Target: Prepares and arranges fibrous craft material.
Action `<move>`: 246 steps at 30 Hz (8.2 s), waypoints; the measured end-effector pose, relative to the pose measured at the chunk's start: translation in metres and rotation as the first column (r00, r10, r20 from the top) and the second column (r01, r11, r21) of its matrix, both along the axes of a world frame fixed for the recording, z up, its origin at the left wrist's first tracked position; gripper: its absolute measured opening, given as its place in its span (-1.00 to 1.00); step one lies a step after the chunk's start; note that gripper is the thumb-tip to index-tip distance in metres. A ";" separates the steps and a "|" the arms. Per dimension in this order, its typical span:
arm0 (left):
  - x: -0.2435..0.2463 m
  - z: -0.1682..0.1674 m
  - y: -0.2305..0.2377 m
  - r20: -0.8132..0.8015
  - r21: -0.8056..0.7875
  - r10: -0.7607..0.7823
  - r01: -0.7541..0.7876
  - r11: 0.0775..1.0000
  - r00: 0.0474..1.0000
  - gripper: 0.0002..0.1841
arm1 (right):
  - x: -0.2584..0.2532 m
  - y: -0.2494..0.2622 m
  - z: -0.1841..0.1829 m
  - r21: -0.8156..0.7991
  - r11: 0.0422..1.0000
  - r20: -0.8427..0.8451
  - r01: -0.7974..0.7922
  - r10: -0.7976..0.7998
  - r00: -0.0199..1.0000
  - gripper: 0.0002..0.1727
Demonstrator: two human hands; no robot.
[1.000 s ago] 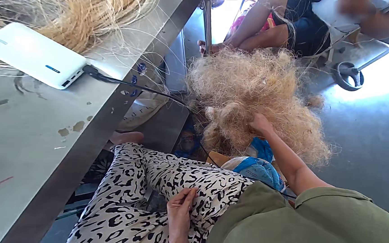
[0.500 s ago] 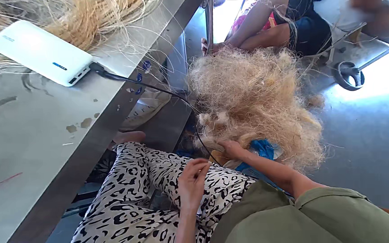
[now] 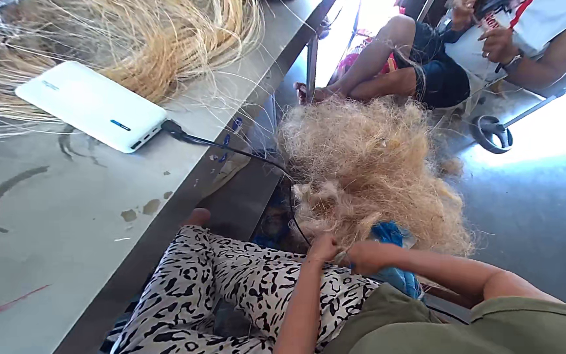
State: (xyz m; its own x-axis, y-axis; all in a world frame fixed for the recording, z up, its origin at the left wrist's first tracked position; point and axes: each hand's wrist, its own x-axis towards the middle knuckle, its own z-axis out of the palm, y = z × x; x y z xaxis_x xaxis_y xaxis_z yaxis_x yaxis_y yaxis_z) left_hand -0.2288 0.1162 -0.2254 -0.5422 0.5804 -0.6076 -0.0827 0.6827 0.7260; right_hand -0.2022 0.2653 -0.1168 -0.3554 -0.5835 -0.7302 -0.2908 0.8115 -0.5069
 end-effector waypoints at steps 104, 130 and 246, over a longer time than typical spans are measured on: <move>0.012 0.018 -0.017 -0.037 -0.261 -0.002 -0.008 0.965 0.999 -0.77 | -0.192 0.147 0.056 -0.495 0.343 -0.626 0.799 -0.778 -0.054 -0.65; 0.009 0.017 -0.016 -0.016 -0.281 -0.048 0.042 0.959 0.999 -0.75 | -0.175 0.099 -0.029 -0.060 0.814 -0.404 0.578 -0.550 0.731 -0.81; 0.114 0.049 -0.146 0.825 0.252 0.509 -0.646 -0.720 -0.246 -0.65 | -0.078 -0.001 0.035 -0.687 -0.187 0.494 0.703 -0.829 0.262 -0.77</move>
